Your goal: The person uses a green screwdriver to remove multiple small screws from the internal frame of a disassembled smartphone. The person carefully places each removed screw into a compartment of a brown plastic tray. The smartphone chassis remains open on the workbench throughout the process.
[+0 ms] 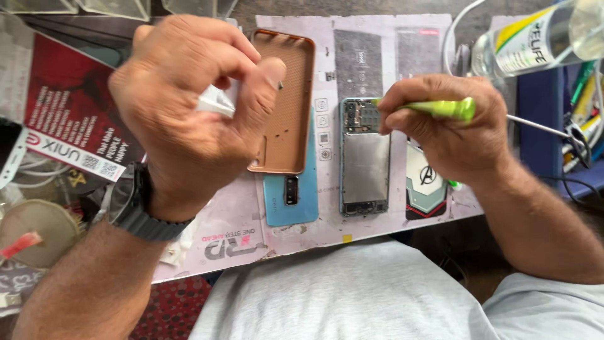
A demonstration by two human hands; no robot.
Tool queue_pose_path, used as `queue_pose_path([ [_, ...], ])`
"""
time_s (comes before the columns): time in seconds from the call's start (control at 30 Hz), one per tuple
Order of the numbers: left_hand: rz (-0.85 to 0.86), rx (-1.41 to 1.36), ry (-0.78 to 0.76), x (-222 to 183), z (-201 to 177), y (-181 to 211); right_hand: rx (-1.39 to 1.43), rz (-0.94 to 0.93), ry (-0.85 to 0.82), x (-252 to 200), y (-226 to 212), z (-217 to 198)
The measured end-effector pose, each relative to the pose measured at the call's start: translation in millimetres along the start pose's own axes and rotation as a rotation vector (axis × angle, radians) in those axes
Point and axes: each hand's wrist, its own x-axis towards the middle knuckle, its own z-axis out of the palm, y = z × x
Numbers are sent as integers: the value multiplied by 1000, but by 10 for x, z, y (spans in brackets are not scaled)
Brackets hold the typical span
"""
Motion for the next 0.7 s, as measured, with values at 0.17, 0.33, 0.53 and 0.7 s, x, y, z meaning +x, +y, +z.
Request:
queue_pose_path([
  [0.17, -5, -69, 84, -21, -49, -114, -425, -358, 23, 169, 114, 161],
  [0.33, -1, -100, 79, -58, -9, -122, -308, -515, 53, 329, 333, 327],
  [0.53, -3, -71, 63, -44, 27, -65, -526, -535, 97, 360, 411, 389],
  [0.7, -49, -64, 1, 12, 29, -39, -586, -500, 114, 383, 463, 387],
])
